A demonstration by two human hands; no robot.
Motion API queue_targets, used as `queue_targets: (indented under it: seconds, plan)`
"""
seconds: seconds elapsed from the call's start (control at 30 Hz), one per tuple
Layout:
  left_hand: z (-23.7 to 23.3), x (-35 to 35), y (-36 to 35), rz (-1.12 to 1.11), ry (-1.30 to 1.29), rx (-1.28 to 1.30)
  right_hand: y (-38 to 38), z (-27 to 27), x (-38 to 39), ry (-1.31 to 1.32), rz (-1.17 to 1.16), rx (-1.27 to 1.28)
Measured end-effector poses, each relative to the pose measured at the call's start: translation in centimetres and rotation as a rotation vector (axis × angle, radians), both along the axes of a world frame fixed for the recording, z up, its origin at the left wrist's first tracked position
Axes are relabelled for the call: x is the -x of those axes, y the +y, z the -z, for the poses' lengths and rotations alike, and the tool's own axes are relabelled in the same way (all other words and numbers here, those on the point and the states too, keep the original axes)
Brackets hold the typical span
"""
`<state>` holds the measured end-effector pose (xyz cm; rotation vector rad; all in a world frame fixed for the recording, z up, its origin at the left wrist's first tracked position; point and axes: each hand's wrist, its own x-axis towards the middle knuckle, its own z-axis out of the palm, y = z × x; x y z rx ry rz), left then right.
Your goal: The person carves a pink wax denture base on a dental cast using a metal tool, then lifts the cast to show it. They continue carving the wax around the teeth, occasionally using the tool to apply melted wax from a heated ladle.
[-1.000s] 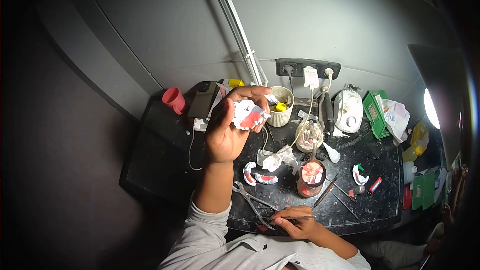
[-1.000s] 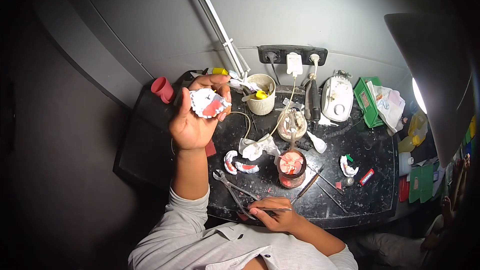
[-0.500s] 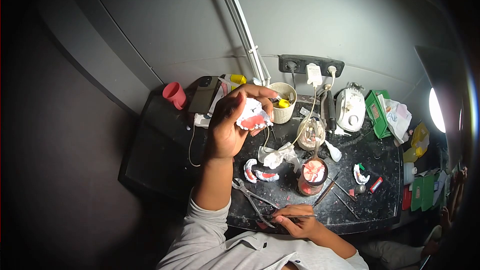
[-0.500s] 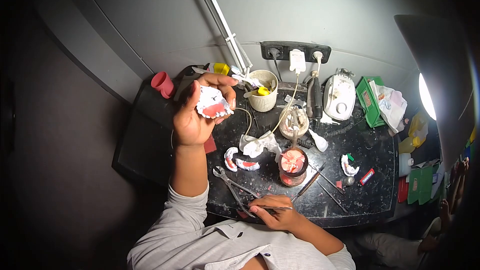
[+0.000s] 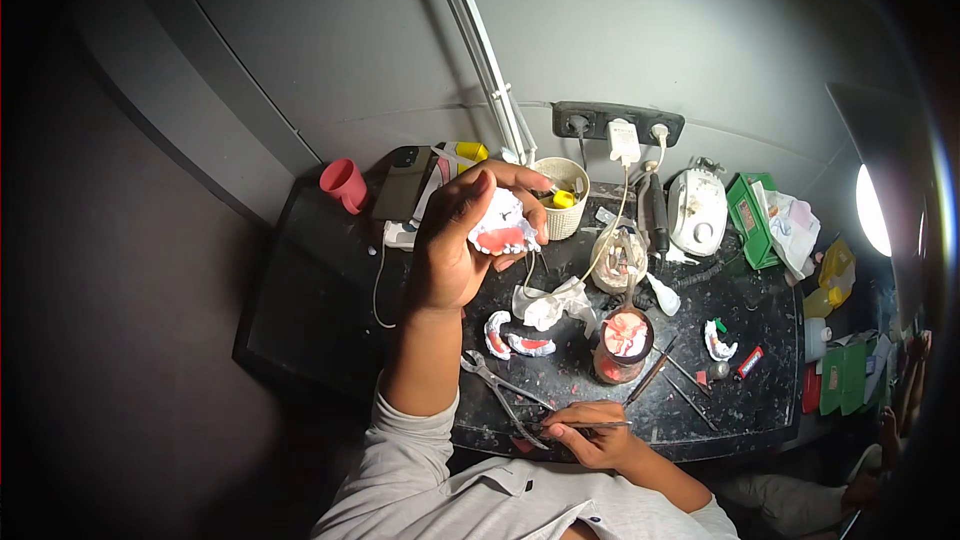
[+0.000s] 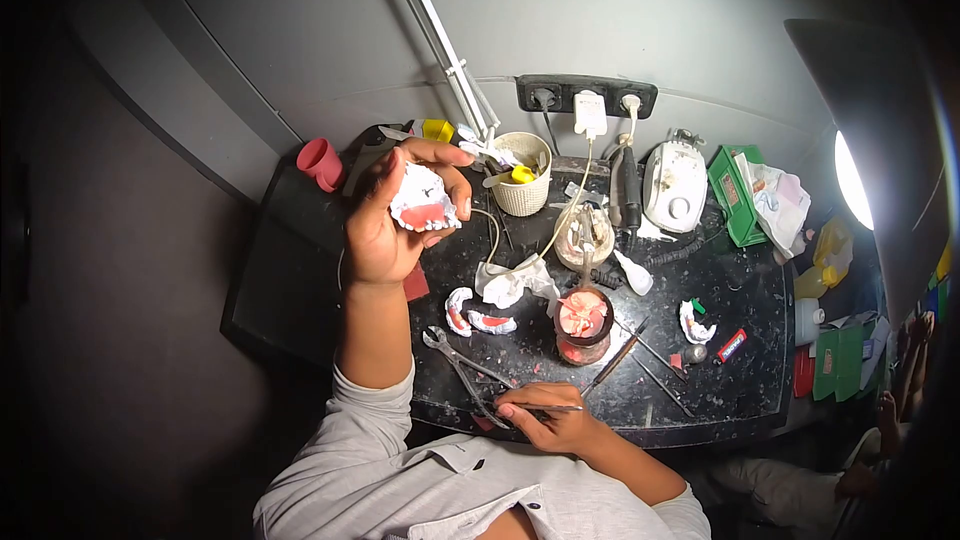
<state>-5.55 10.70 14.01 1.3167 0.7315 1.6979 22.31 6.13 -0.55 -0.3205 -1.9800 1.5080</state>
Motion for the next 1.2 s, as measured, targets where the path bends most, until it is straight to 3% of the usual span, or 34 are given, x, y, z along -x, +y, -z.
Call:
queue_targets:
  seconds: [1.2]
  plan:
    - [-0.49, 0.22, -0.43, -0.002, 0.079, 0.004, -0.10, 0.36, 0.06, 0.008, 0.009, -0.005]
